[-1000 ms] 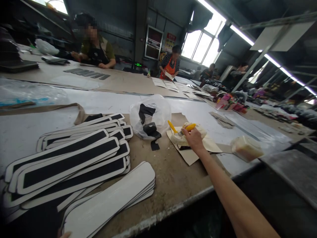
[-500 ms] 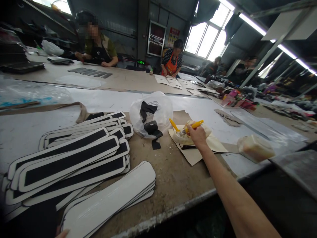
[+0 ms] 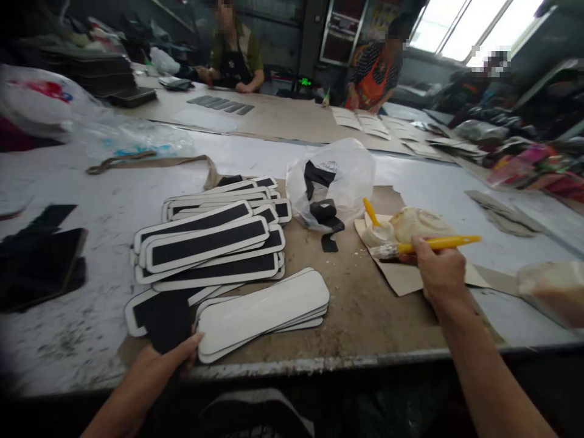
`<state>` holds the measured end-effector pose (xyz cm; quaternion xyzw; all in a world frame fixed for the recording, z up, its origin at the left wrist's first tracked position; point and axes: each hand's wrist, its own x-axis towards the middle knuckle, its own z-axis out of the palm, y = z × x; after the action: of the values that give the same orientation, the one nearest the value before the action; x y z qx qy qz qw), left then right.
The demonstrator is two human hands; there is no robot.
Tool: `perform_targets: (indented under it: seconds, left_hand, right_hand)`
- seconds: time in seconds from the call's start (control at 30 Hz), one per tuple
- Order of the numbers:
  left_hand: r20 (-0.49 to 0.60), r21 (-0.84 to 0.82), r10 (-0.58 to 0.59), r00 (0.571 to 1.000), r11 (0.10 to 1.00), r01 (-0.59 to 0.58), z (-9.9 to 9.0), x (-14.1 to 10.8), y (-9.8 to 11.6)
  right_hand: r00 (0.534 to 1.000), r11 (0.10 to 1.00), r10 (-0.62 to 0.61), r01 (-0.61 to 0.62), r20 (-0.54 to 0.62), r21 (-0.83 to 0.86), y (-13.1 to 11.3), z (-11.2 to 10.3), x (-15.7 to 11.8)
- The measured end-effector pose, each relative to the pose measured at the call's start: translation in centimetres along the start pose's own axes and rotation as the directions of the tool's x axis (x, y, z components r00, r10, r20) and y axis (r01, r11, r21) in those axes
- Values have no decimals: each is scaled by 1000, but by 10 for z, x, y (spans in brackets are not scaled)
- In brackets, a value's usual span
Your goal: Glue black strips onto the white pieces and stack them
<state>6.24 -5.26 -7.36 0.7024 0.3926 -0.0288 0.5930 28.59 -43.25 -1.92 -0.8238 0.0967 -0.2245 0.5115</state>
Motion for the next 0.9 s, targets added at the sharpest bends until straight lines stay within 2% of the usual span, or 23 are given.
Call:
perform_targets:
  seconds: [0.03, 0.1, 0.13, 0.17, 0.27, 0.33, 0.4, 0.47, 0.57, 0.63, 0.7, 0.8, 0.83, 0.9]
  left_hand:
    - [62, -9, -12, 998, 1000, 13, 0, 2, -2]
    - [110, -43, -11, 994, 999, 16, -1, 4, -3]
    - [121, -61, -4, 993, 998, 12, -2, 5, -3]
    - [123, -82, 2, 992, 997, 9, -3, 5, -3]
    - [158, -131, 4, 987, 991, 17, -4, 4, -2]
    - [175, -146, 3, 985, 989, 23, -5, 4, -3]
    - [182, -155, 12, 983, 988, 17, -6, 5, -4]
    - [194, -164, 19, 981, 986, 13, -7, 5, -5]
    - [206, -166, 18, 978, 986, 16, -7, 7, -7]
    - [204, -161, 21, 979, 987, 12, -7, 9, -9]
    - [200, -152, 24, 979, 988, 7, -7, 10, -10]
    - [205, -126, 16, 979, 992, 10, -8, 11, -11]
    - [207, -115, 15, 978, 993, 9, -8, 11, -12]
    - [209, -97, 17, 978, 995, 3, -9, 11, -13]
  right_hand:
    - [997, 998, 36, -39, 63, 50, -5, 6, -22]
    - [969, 986, 82, -113, 235, 122, -18, 22, -74]
    - [925, 972, 103, -172, 365, 162, -26, 32, -101]
    - [889, 965, 99, -195, 448, 175, -35, 42, -128]
    - [831, 953, 48, -204, 554, 223, -60, 75, -192]
    - [810, 942, 12, -205, 587, 264, -71, 92, -218]
    - [789, 943, -22, -189, 614, 275, -73, 101, -228]
    - [796, 962, -45, -128, 603, 241, -71, 102, -227]
    - [872, 988, -80, 3, 483, 158, -69, 94, -218]
    - [893, 988, -105, 45, 438, 145, -75, 91, -219]
    - [875, 982, -128, 46, 466, 182, -82, 94, -227]
    - [814, 973, -170, 48, 555, 227, -82, 102, -241]
    - [808, 975, -176, 62, 563, 216, -77, 103, -241]
    - [832, 982, -178, 115, 525, 151, -61, 98, -233]
